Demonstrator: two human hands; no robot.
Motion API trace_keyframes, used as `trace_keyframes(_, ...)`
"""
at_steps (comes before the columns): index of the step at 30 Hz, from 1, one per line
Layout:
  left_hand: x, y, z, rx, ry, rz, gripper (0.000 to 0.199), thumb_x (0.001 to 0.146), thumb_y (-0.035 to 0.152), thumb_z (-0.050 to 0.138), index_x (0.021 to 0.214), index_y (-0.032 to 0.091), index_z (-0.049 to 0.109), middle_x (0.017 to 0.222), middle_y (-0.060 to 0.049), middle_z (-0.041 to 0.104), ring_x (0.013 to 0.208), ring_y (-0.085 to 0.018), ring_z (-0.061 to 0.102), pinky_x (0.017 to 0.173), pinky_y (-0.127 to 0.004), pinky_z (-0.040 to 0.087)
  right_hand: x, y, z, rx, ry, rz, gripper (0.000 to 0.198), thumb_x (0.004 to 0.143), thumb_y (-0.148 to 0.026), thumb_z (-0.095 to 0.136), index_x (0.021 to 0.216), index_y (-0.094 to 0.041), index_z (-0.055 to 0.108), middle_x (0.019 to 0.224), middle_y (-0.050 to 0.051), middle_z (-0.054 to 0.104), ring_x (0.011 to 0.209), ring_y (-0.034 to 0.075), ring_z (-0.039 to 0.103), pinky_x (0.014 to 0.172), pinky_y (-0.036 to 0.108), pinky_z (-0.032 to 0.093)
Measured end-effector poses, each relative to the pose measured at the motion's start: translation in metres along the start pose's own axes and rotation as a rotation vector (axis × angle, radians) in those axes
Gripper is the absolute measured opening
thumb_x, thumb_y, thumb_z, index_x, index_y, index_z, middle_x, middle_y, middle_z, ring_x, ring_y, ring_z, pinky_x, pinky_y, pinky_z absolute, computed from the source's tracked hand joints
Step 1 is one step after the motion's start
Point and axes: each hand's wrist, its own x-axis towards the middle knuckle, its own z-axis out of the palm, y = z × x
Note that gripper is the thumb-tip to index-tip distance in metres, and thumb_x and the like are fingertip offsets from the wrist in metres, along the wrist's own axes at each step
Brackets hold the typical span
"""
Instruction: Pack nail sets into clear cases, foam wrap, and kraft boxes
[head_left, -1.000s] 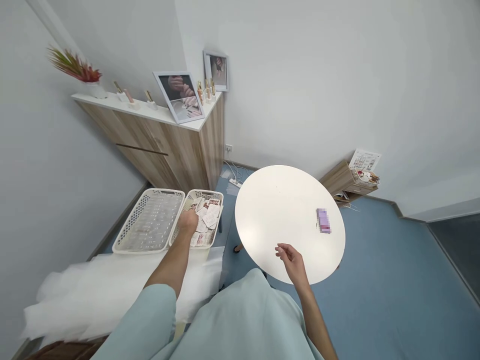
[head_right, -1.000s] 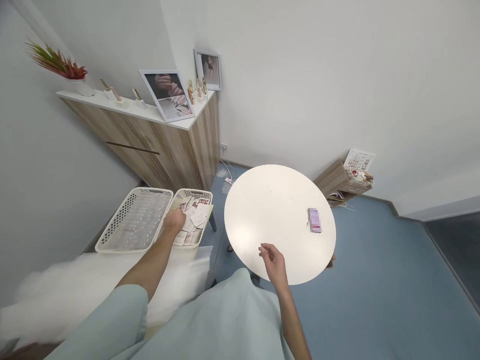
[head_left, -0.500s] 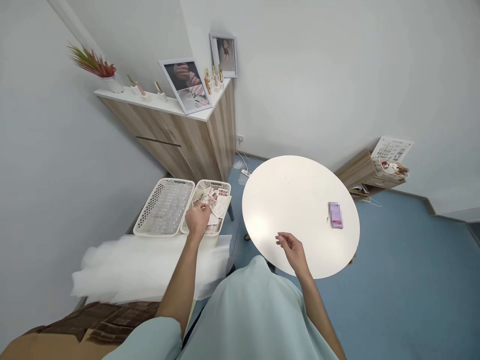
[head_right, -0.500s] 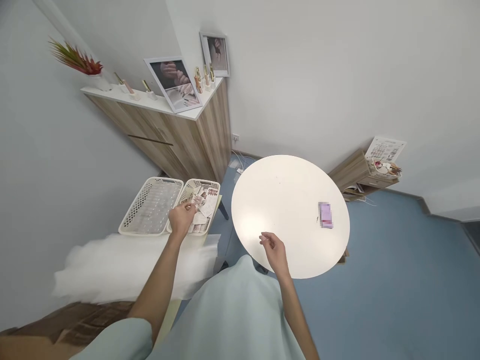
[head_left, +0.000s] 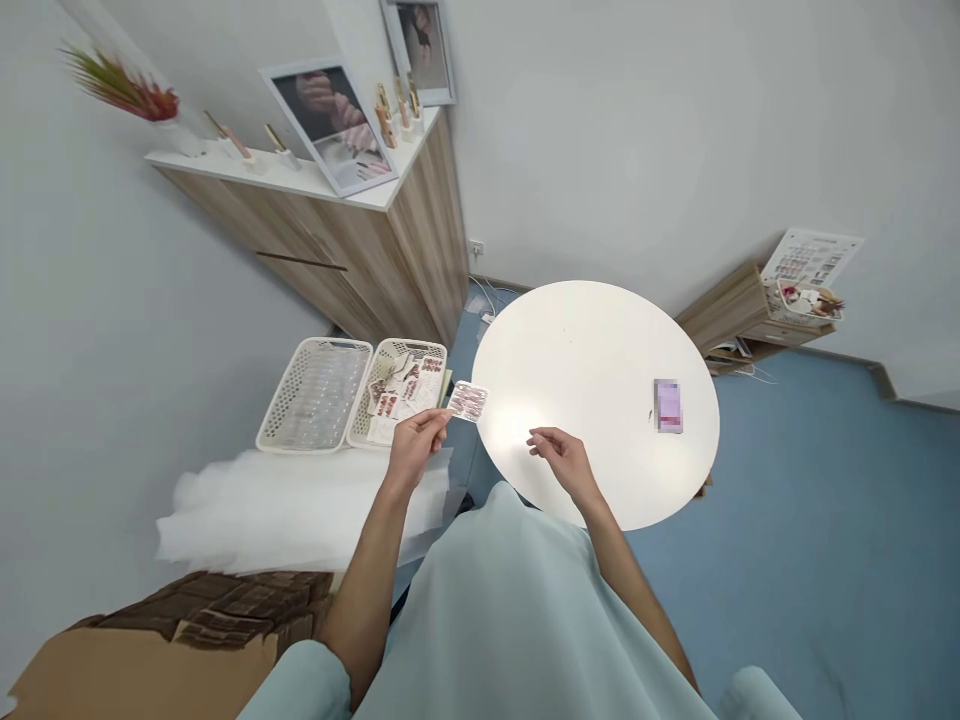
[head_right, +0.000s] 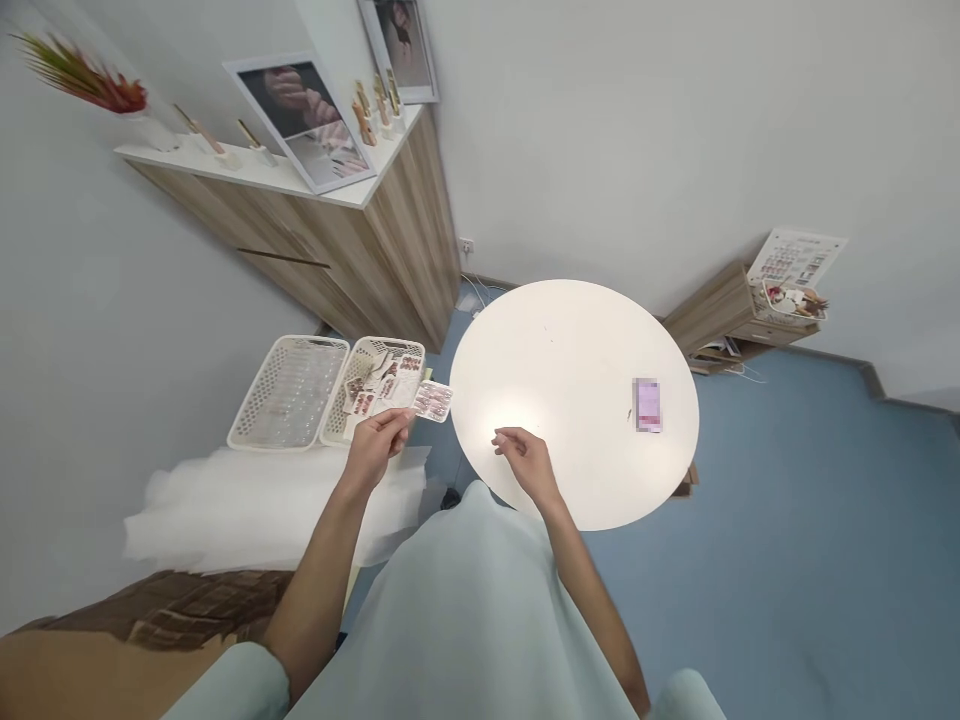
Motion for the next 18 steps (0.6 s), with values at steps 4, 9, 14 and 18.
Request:
trace_keyframes(4, -0.014, 0.015, 0.035, 0.102, -0.333, -0.015, 0.043, 0.071, 0.059, 0.086, 0.083, 0.019, 0.076, 0.061, 0.001, 0.058, 0.051, -0.01, 0.046, 0.047, -0.024, 0.03, 0.007, -0.011, -0.014, 0.047, 0.023, -0.008, 0.039, 0.087, -0.058, 0.079, 0.103, -0.022, 0.08, 0.094, 0.006, 0.079, 0.083, 0.02, 0.074, 0.086, 0.037, 0.058)
trace_keyframes(9, -0.015, 0.026, 0.065, 0.194, -0.494, 0.062, 0.039, 0.08, 0.06, 0.079, 0.08, 0.021, 0.074, 0.062, 0.0, 0.058, 0.053, -0.012, 0.048, 0.049, -0.026, 0.032, 0.004, -0.015, -0.036, 0.071, 0.015, 0.011, 0.035, 0.085, -0.056, 0.081, 0.087, -0.022, 0.077, 0.076, 0.002, 0.072, 0.075, 0.018, 0.069, 0.079, 0.034, 0.056)
trace_keyframes(14, -0.016, 0.026, 0.081, 0.172, -0.51, 0.066, 0.036, 0.084, 0.057, 0.078, 0.085, 0.021, 0.075, 0.06, 0.001, 0.056, 0.052, -0.012, 0.043, 0.05, -0.027, 0.033, -0.01, -0.016, -0.046, 0.101, 0.03, 0.019, 0.033, 0.086, -0.055, 0.08, 0.085, -0.023, 0.075, 0.075, 0.001, 0.069, 0.075, 0.018, 0.066, 0.08, 0.035, 0.053)
trace_keyframes(18, -0.017, 0.023, 0.087, 0.124, -0.515, 0.066, 0.034, 0.088, 0.056, 0.078, 0.085, 0.021, 0.075, 0.066, 0.0, 0.06, 0.054, -0.012, 0.046, 0.054, -0.028, 0.038, -0.019, -0.013, -0.044, 0.161, 0.057, 0.016, 0.034, 0.087, -0.057, 0.08, 0.084, -0.023, 0.074, 0.074, 0.001, 0.067, 0.075, 0.018, 0.064, 0.078, 0.034, 0.051)
